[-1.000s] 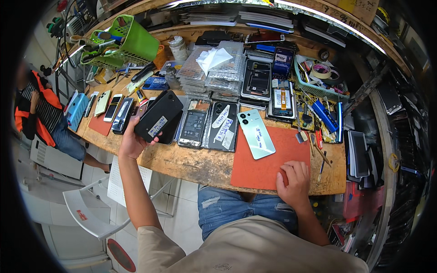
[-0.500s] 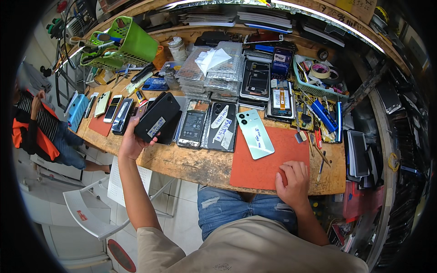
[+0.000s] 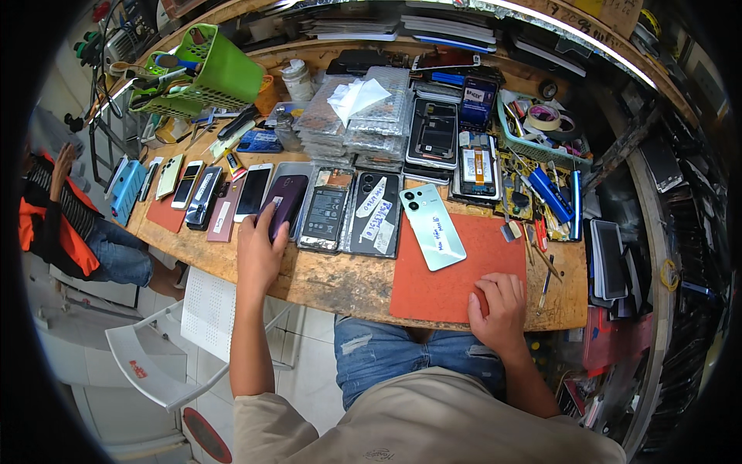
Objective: The person writes on the back of several smartphones with a marker, then picks up and inspects each device before placing it back on the workbench. The person also briefly handles a small bottle and a charging cable.
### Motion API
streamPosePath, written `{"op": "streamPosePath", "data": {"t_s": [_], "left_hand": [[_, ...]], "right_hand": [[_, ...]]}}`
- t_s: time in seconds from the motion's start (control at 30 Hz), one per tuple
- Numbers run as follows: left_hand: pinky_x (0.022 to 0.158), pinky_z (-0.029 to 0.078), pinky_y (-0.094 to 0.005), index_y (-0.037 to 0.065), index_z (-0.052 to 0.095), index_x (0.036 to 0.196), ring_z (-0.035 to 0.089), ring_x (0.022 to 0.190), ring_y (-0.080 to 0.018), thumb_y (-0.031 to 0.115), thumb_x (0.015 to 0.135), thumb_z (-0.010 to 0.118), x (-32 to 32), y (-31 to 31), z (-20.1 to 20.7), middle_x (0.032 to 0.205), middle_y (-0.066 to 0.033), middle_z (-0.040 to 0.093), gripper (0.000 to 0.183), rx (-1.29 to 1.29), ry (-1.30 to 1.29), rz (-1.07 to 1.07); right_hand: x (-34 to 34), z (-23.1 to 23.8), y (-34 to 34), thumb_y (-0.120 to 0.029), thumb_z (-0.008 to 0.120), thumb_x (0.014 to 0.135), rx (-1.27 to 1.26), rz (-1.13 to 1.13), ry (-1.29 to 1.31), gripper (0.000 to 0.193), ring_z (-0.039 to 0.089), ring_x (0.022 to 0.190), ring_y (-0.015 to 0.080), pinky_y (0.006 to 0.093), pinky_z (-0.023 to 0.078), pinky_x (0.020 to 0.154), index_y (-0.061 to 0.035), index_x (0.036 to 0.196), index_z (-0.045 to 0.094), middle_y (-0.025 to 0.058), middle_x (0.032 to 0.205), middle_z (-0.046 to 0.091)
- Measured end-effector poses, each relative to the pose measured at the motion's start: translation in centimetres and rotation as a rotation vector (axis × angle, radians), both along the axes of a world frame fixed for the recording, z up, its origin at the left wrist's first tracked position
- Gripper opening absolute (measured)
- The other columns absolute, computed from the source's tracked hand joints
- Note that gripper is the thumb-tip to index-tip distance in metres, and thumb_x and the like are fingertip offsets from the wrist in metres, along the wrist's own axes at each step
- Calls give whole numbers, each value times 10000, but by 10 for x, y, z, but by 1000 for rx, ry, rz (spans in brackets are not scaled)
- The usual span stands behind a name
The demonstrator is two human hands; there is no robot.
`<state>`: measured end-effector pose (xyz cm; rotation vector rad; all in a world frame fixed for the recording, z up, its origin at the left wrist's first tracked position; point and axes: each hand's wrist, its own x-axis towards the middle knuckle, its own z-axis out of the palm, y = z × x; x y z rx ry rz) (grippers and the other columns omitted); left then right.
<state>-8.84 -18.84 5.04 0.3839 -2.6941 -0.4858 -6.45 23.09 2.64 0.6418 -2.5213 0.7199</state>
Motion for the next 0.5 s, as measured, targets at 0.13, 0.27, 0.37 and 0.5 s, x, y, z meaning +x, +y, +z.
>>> {"op": "streamPosePath", "data": {"t_s": [0.13, 0.27, 0.37, 0.5], "left_hand": [[961, 500, -487, 24, 634, 1376, 627, 1105, -445, 272, 996, 669, 3, 6, -3, 1165, -281, 645, 454, -76, 23, 10], [907, 519, -496, -22, 651, 1336, 674, 1015, -450, 311, 1020, 642, -3, -13, -4, 1049, -291, 684, 459, 143, 85, 9], [776, 552, -368, -47, 675, 1290, 692, 808, -231, 340, 1075, 570, -13, -42, -2, 836, -136, 680, 456, 385, 78, 1], [690, 531, -244, -30, 681, 1288, 602, 734, -83, 394, 1111, 511, -19, -69, -2, 834, -19, 611, 490, 828, 62, 51]], "right_hand": [[-1, 0, -1, -69, 732, 779, 4, -2, -11, 227, 590, 935, 346, 459, 458, 816, -12, 991, 673, 134, 1024, 618], [-1, 1, -1, -72, 734, 779, 13, 2, 3, 227, 591, 934, 343, 456, 457, 814, -12, 990, 674, 132, 1024, 620], [-2, 1, -1, -74, 734, 781, 14, -4, 4, 226, 592, 932, 342, 456, 456, 811, -12, 990, 675, 131, 1024, 620], [-1, 0, -1, -75, 735, 783, 16, -8, 0, 225, 592, 933, 340, 455, 455, 810, -11, 990, 674, 129, 1024, 620]]}}
